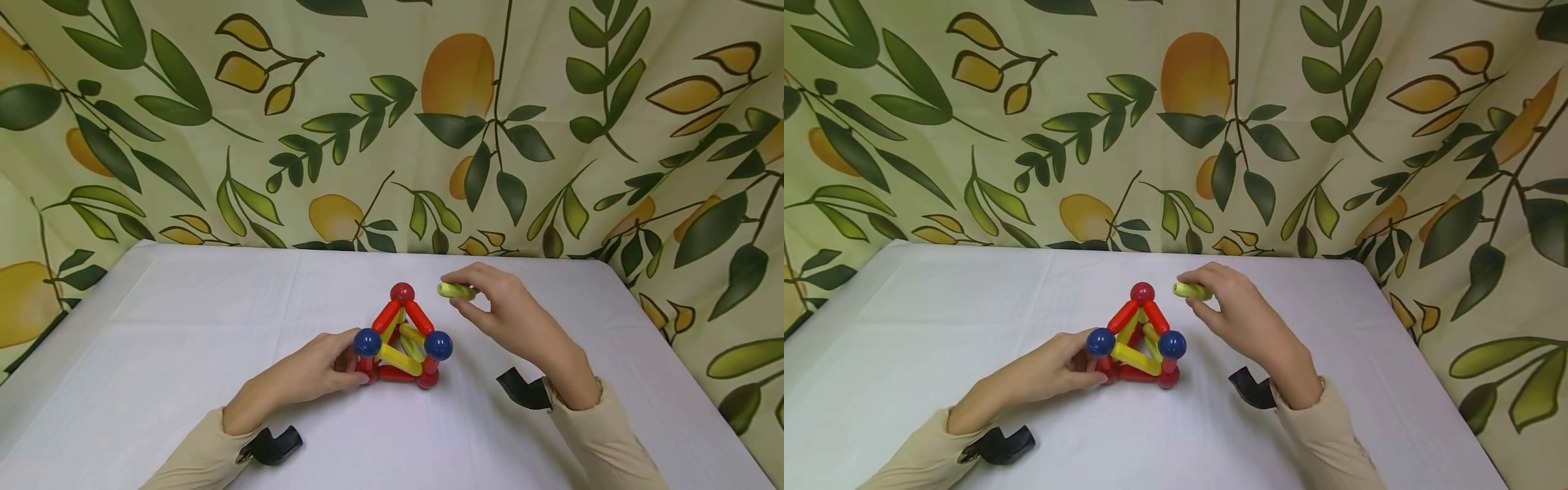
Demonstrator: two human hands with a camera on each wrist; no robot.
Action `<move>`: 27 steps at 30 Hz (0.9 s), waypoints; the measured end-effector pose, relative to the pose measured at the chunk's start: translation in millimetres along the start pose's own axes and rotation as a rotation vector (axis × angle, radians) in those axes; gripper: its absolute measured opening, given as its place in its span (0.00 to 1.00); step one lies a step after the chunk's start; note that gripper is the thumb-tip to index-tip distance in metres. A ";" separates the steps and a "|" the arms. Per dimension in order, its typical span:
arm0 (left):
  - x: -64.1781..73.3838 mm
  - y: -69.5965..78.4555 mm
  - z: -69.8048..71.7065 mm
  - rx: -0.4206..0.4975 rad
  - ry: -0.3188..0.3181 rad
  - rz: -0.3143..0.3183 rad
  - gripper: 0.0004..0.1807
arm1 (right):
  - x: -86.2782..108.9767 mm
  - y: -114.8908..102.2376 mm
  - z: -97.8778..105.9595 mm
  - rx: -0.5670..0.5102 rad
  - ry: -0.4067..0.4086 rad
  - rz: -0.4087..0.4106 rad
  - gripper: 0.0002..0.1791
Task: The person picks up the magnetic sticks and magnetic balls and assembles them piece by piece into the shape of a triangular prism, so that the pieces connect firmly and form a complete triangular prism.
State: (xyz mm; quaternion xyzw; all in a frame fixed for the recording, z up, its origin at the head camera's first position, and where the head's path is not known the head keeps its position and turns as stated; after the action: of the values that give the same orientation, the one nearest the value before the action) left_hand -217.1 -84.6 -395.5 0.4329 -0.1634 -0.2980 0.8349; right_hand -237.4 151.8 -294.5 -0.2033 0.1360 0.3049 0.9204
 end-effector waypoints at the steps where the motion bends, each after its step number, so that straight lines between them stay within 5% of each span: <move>1: 0.0 0.0 -0.2 0.001 0.000 -0.004 0.16 | 0.7 -2.6 1.2 0.001 0.005 0.005 0.19; 11: 0.3 -0.5 0.6 0.006 0.002 -0.001 0.16 | 4.3 -22.3 9.9 -0.043 0.075 0.075 0.19; 27: 1.1 1.2 -0.1 0.026 -0.006 -0.032 0.16 | 9.5 -58.1 -8.3 -0.105 0.048 0.188 0.23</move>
State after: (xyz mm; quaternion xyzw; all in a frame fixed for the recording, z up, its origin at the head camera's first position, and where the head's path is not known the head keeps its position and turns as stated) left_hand -215.8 -84.7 -394.6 0.4453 -0.1626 -0.3106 0.8239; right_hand -195.2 110.4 -288.4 -0.2450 0.1602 0.3917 0.8723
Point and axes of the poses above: each hand's wrist, its own x-axis away from the middle knuckle, its own z-axis out of the back of the hand, y = z × x, the point moved 6 cm from there along -x, towards the middle knuckle, and after that the axes turned 7 degrees about x, right-handed, at the moved point
